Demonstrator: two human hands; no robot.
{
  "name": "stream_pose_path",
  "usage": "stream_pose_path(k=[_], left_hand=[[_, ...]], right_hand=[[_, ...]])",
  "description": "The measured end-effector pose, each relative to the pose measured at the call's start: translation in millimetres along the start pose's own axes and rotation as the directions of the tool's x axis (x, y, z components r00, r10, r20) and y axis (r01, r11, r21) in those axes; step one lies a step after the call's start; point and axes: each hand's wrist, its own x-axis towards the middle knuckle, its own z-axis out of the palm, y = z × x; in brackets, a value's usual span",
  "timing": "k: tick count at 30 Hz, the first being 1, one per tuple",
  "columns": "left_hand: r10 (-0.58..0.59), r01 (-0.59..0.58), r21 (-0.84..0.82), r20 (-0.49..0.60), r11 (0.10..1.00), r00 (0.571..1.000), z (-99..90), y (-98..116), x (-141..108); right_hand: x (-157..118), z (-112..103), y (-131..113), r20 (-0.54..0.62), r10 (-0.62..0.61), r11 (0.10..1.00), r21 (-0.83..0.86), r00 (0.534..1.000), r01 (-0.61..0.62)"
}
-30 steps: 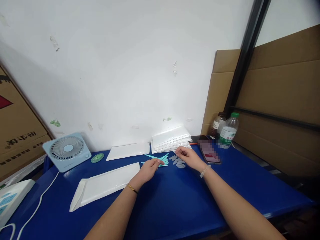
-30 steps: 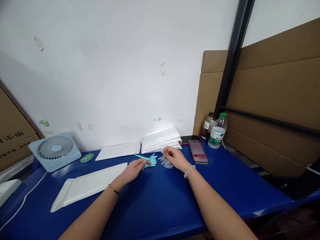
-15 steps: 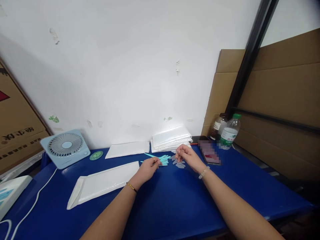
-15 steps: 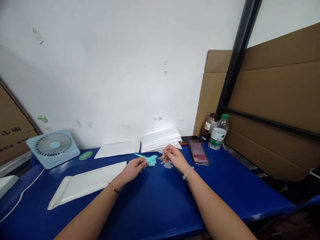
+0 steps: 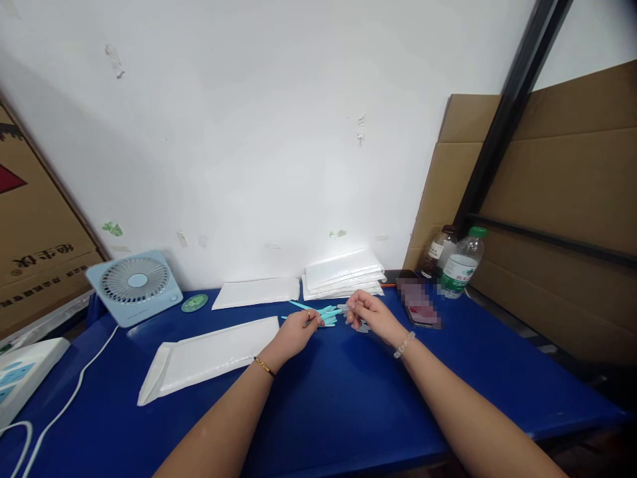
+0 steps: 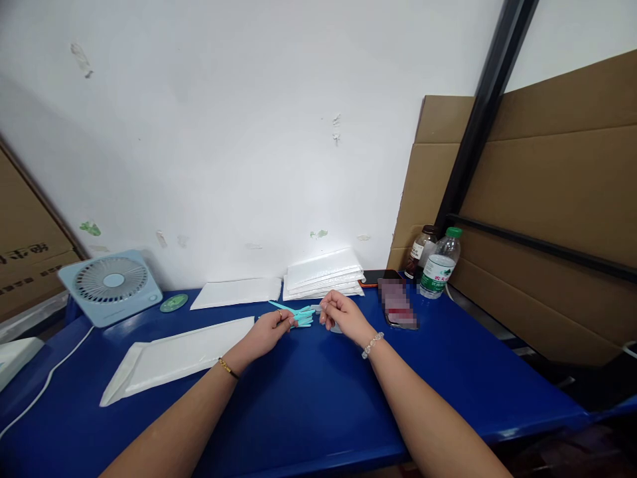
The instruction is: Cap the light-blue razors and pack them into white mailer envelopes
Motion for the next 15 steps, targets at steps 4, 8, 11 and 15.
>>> stream_pose_path(k=[4,8,11,15], left_hand=[[0.004,-0.004,0.007,-0.003,1.0,1.0,0.1,0.6,-0.4],[0.012,-0.012,0.019,-0.002,1.0,1.0,-0.8,1.2,-0.6],[-0.002,0.002,0.022,-0.016,1.0,1.0,-1.7,1.1,-0.2],[0.011,-0.011,0.007,-0.012,1.0,1.0,-2.4,2.2,-0.3]], right_hand=[[-1.3,-0.4,-1.9,-0.003,0.004,1.0,-0.028,1.0,-0.004],[-1.7,-1.9,-1.4,-0.012,-0.014,1.0,-0.027,1.0,0.013],[-2.0,-3.4,-0.9,-0.025,-0.028,0.999,-0.018,0.999,0.028],[-2.6,0.4,0.7,0.027,-0.023,0.999,-0.03,0.999,0.023]])
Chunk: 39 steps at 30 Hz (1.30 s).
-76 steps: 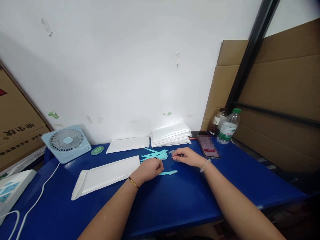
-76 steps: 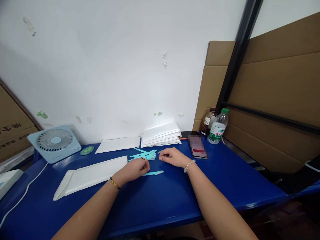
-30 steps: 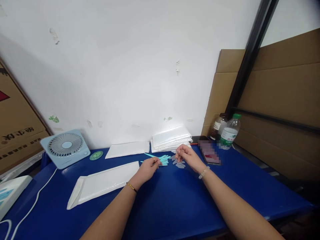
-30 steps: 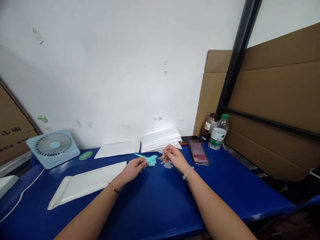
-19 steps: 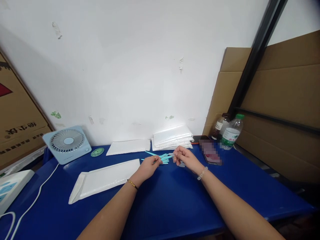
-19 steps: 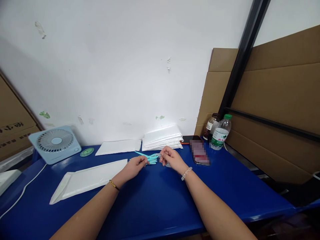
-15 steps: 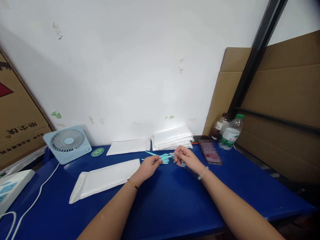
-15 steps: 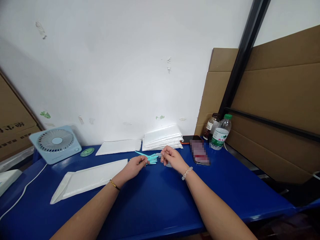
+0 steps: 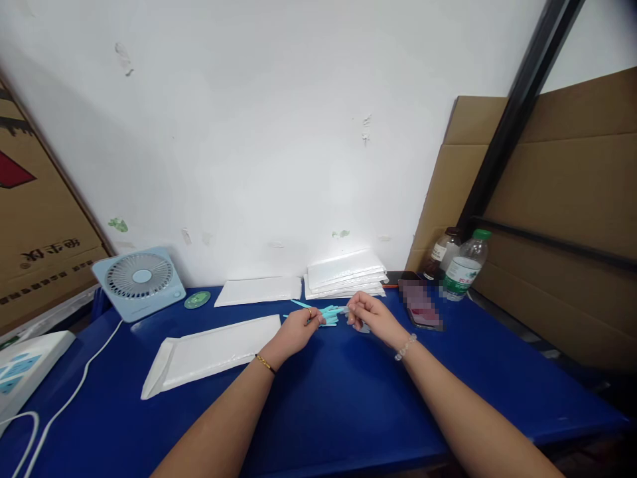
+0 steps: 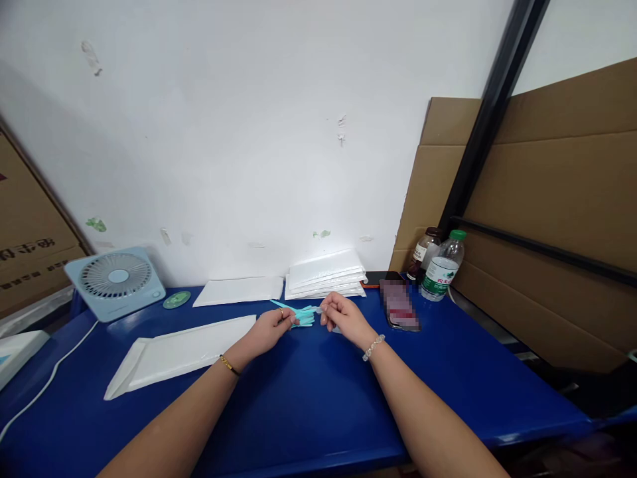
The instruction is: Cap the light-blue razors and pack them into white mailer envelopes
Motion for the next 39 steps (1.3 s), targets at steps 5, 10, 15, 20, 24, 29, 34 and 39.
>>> stream_pose_path(k=[5,10,15,20,24,29,34,39], left_hand=[[-0.053,0.062,-0.071,0.127,0.996,0.99,-2.0,6.1,-4.2],[-0.023,0.033,-0.025,0.344,0.999,0.939,-1.5,13.6,-12.1],[-0.005,-0.013,0.069,0.243,0.998,0.97,0.0,12.9,-13.5],[-0.01,0.034,0.37,-0.067,0.928,0.998,-7.0,0.1,-7.1],[-0.001,0.012,0.458,-0.025,0.889,1.0,-9.2,-7.6,-2.8],[-0.001,0.016,0.461,-0.032,0.887,0.999,-8.6,-5.0,-1.3],[0.019,0.014,0.39,-0.08,0.921,0.997,-10.7,3.3,-4.2],[0.002,0.018,0.301,-0.066,0.954,0.998,-9.9,4.9,-5.5]], right_hand=[[-1.9,5.9,1.4,0.116,0.023,0.996,-0.09,0.993,-0.013],[-4.5,-14.5,-2.2,0.114,-0.052,0.883,-0.458,0.992,0.099],[-6.9,-38.0,2.8,0.067,-0.085,0.712,-0.694,0.994,0.108],[-7.1,-31.6,10.0,0.126,-0.01,0.617,-0.78,0.992,0.105],[-6.8,-23.2,8.2,0.141,0.006,0.573,-0.812,0.99,0.112],[-6.5,-19.8,3.5,0.153,-0.009,0.535,-0.834,0.988,0.134],[-4.4,-18.9,3.3,0.106,-0.098,0.668,-0.73,0.99,0.144],[1.2,-22.0,9.1,-0.121,-0.104,0.879,-0.475,0.987,0.034]])
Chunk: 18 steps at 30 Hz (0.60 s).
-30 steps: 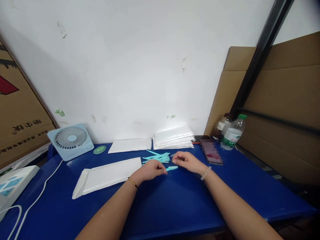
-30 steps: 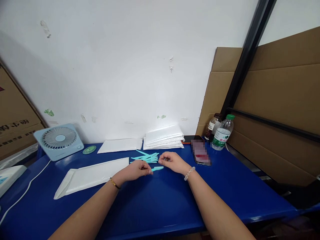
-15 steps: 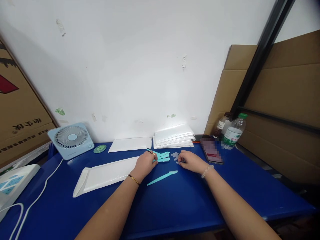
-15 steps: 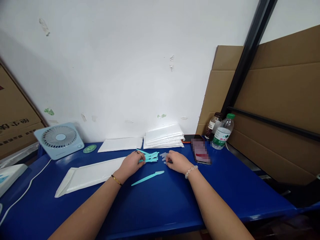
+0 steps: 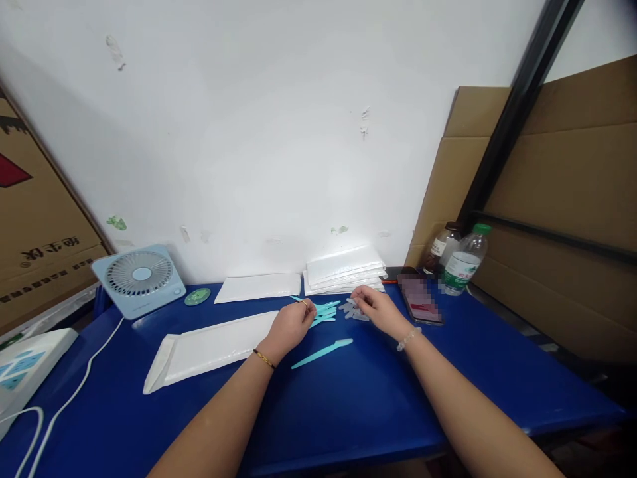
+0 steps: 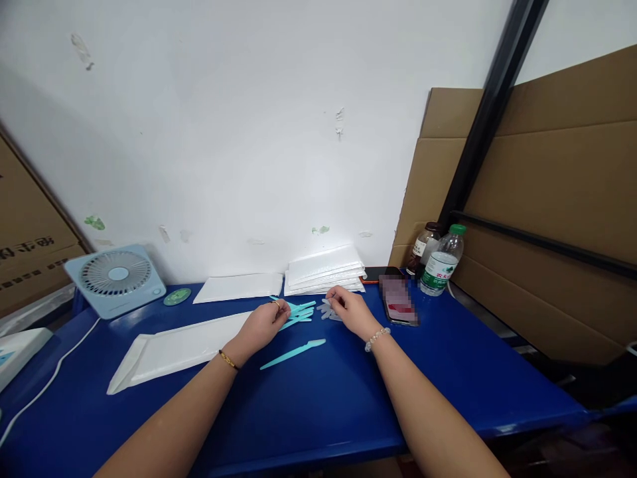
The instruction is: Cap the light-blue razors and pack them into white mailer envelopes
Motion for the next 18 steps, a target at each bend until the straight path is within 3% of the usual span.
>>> stream_pose_path(k=[4,8,18], left_hand=[[-0.01,0.009,-0.06,-0.007,0.998,1.0,0.9,-0.7,0.4],[-0.006,0.005,-0.117,-0.006,0.993,1.0,2.6,-2.6,0.9],[0.042,-0.037,-0.184,0.023,0.982,0.999,4.2,-2.0,1.9]], right_hand=[[3.3,-0.3,-0.1,-0.01,0.142,0.948,0.287,0.99,-0.134],[2.9,2.6,-5.7,0.012,0.194,0.861,0.478,0.981,-0.176],[-0.4,20.2,-9.2,0.138,0.165,0.858,0.468,0.977,-0.211]])
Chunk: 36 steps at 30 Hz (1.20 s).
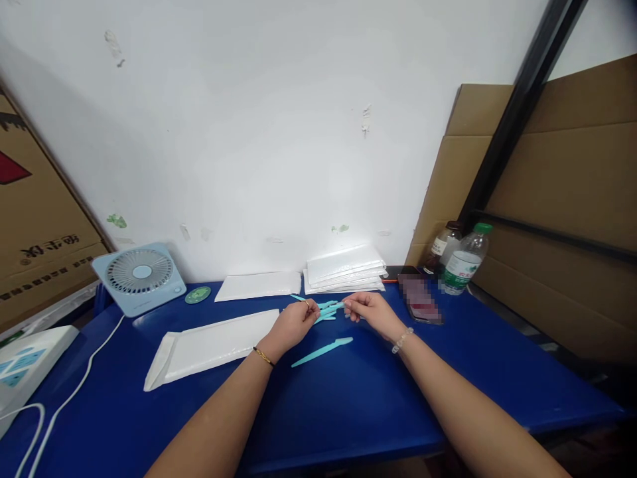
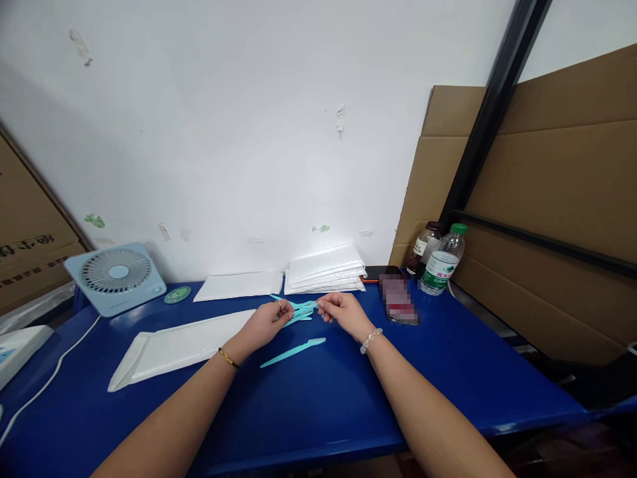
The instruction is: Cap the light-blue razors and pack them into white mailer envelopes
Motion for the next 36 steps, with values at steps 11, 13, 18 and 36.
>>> stream_pose_path(k=[11,13,18,36], left_hand=[[-0.024,0.002,0.12,0.186,0.993,0.982,0.1,10.0,-7.5],[-0.026,0.006,0.257,0.077,0.966,0.997,-0.5,6.4,-5.9],[-0.046,0.022,0.428,0.046,0.904,0.998,-1.5,-4.1,-1.5],[-0.044,0.045,-0.054,0.026,0.998,0.999,-1.0,5.4,-2.4]], right_hand=[[-4.3,-29.0,-12.5,-0.035,-0.173,0.806,-0.58,0.984,0.121],[-4.3,-40.0,-11.5,-0.055,-0.187,0.685,-0.723,0.981,0.091],[-4.6,-44.5,-1.0,0.023,-0.058,0.5,-0.864,0.998,0.049],[-3.1,-26.1,-11.3,-0.121,-0.202,0.89,-0.438,0.972,0.13]])
